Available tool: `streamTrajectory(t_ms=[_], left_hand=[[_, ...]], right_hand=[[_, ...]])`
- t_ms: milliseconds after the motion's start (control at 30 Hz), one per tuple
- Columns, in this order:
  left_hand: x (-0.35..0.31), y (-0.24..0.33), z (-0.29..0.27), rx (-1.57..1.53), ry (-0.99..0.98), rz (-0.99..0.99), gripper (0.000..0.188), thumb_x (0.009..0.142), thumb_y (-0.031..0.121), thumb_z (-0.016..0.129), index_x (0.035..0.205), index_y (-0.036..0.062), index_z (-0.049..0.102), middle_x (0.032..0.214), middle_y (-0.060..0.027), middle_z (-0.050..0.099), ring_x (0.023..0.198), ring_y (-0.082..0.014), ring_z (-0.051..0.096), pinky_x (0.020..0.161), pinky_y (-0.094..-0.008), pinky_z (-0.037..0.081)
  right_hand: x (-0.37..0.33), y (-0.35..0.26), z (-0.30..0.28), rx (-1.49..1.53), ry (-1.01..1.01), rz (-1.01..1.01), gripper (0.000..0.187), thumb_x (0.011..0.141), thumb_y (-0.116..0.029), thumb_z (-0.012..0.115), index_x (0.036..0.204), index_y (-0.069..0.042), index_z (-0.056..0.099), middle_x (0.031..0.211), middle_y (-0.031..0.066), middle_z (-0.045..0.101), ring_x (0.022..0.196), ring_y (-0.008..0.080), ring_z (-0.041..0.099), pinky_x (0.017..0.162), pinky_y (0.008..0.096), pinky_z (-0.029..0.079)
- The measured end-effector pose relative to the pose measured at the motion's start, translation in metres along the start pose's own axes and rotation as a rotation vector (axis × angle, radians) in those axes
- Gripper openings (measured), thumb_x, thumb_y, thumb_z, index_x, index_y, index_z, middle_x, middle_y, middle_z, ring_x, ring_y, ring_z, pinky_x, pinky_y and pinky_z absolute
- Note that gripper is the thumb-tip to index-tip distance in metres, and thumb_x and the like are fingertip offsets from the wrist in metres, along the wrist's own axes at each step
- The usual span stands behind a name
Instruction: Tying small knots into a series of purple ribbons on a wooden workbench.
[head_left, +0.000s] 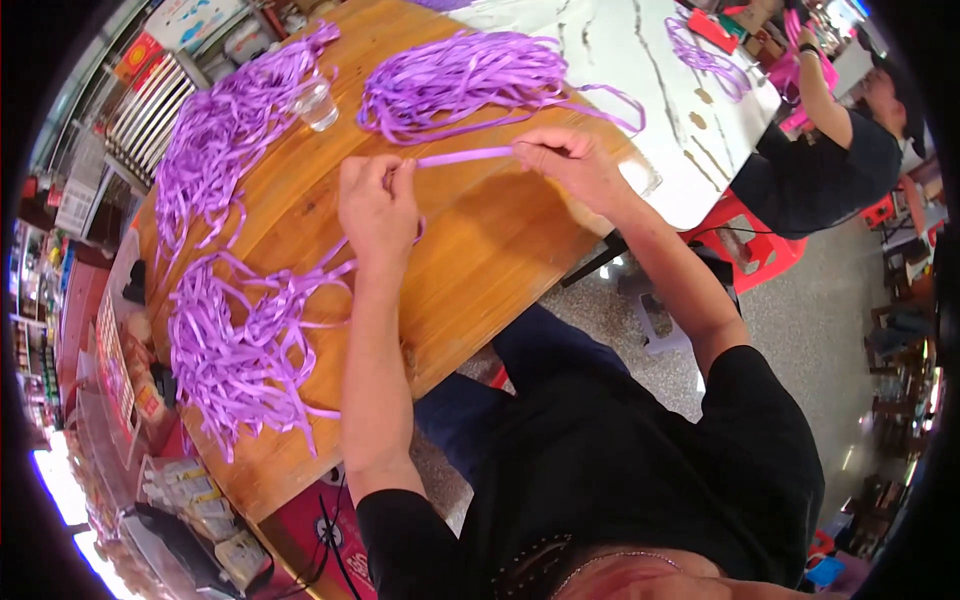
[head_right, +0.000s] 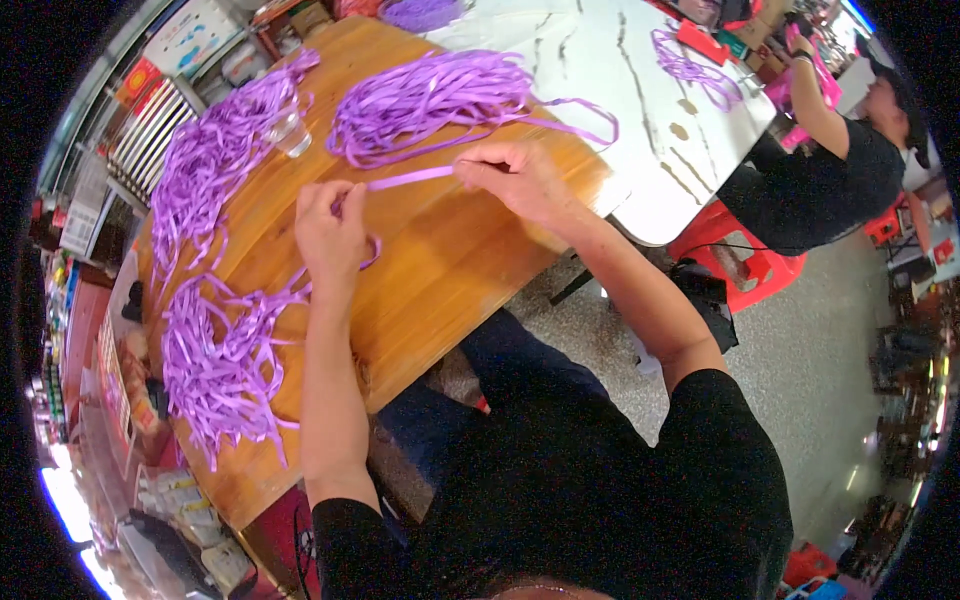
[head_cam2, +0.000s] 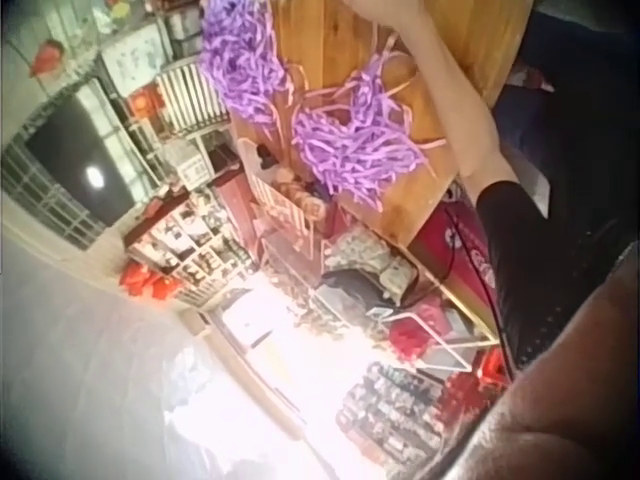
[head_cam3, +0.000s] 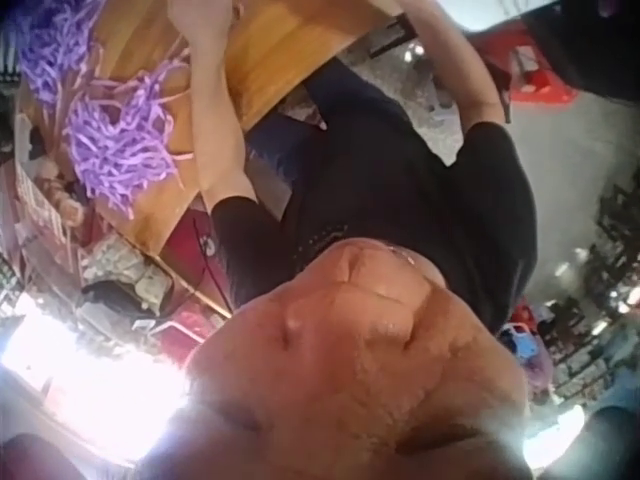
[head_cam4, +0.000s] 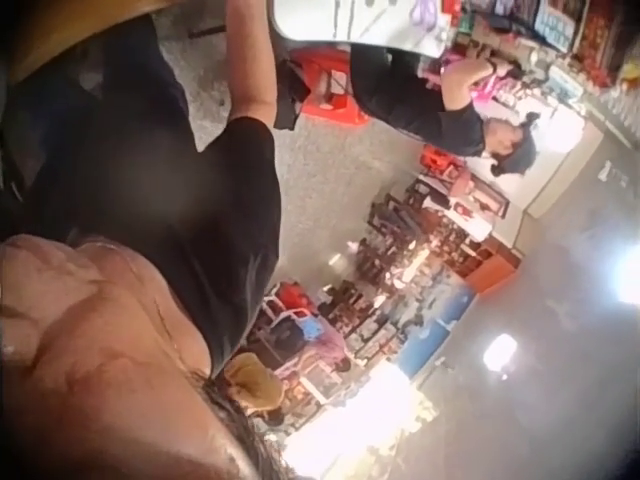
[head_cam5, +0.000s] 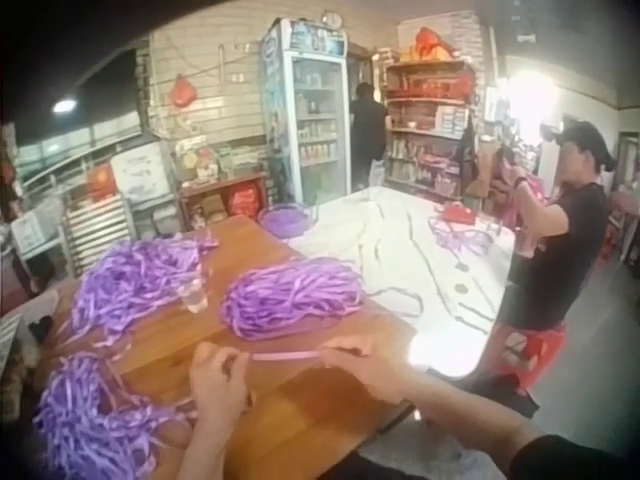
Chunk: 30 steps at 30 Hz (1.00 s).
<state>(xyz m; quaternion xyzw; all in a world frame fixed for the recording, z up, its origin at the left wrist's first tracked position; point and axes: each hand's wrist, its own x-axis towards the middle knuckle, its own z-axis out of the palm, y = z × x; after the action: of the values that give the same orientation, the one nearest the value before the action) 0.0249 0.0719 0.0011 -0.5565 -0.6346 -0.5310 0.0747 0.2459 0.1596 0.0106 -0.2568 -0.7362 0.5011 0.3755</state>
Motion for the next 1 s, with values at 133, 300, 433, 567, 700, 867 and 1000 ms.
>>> streamTrajectory(t_ms=[133,300,433,567,700,867,1000], left_hand=[[0.008,0.022,0.001,0.449,0.210,0.382,0.028,0.076,0.007,0.066,0.102,0.0024,0.060,0.087,-0.0138,0.057,0.081,-0.0256,0.056,0.068,-0.0336,0.045],[-0.018,0.031,0.022,-0.417,-0.094,-0.007,0.025,0.087,0.012,0.056,0.111,0.0021,0.056,0.094,-0.0085,0.059,0.084,-0.0167,0.056,0.072,-0.0305,0.047],[-0.013,0.039,0.009,-0.971,-0.439,-0.642,0.020,0.094,0.016,0.049,0.104,0.0035,0.060,0.085,0.0012,0.058,0.072,-0.0046,0.052,0.064,-0.0212,0.046],[-0.008,0.038,0.002,-0.981,-0.305,-0.629,0.012,0.087,0.012,0.061,0.093,0.0036,0.066,0.077,0.0044,0.056,0.064,-0.0023,0.046,0.054,-0.0182,0.038],[-0.004,0.028,-0.005,-0.765,-0.254,-0.588,0.013,0.081,0.012,0.068,0.091,0.0026,0.068,0.073,0.0054,0.054,0.063,-0.0030,0.043,0.055,-0.0181,0.034],[0.002,0.017,-0.005,-0.509,-0.162,-0.402,0.010,0.078,0.009,0.070,0.086,0.0023,0.069,0.069,0.0051,0.047,0.063,-0.0041,0.042,0.056,-0.0180,0.032],[0.010,0.002,-0.014,-0.227,-0.034,-0.152,0.010,0.076,0.008,0.071,0.082,0.0005,0.068,0.067,0.0029,0.048,0.062,-0.0051,0.045,0.054,-0.0210,0.035]], right_hand=[[0.002,-0.007,0.017,-0.325,-0.080,-0.167,0.014,0.085,-0.008,0.061,0.097,-0.002,0.065,0.079,0.0039,0.060,0.073,0.0102,0.055,0.063,0.0231,0.044],[0.013,-0.016,0.040,-0.481,-0.016,-0.596,0.017,0.080,-0.003,0.063,0.097,-0.003,0.066,0.085,0.0081,0.059,0.074,0.0174,0.056,0.064,0.0274,0.046],[0.018,-0.014,0.041,-0.499,0.067,-0.689,0.021,0.079,0.001,0.063,0.099,-0.003,0.066,0.085,0.0084,0.059,0.073,0.0178,0.056,0.062,0.0277,0.046],[0.017,-0.022,0.032,-0.438,0.006,-0.556,0.021,0.080,0.002,0.062,0.101,-0.002,0.066,0.084,0.0073,0.059,0.074,0.0148,0.055,0.063,0.0255,0.045],[0.019,-0.014,0.023,-0.137,0.059,-0.344,0.018,0.083,0.001,0.060,0.100,-0.002,0.066,0.084,0.0029,0.059,0.077,0.0093,0.054,0.067,0.0210,0.042],[0.026,0.003,0.019,-0.064,0.086,-0.230,0.015,0.085,0.000,0.059,0.098,-0.002,0.066,0.084,0.0005,0.059,0.078,0.0067,0.052,0.068,0.0186,0.040],[0.035,0.000,0.025,-0.062,0.062,-0.236,0.012,0.085,-0.001,0.059,0.096,-0.001,0.065,0.085,0.0002,0.059,0.079,0.0063,0.052,0.070,0.0194,0.041]])
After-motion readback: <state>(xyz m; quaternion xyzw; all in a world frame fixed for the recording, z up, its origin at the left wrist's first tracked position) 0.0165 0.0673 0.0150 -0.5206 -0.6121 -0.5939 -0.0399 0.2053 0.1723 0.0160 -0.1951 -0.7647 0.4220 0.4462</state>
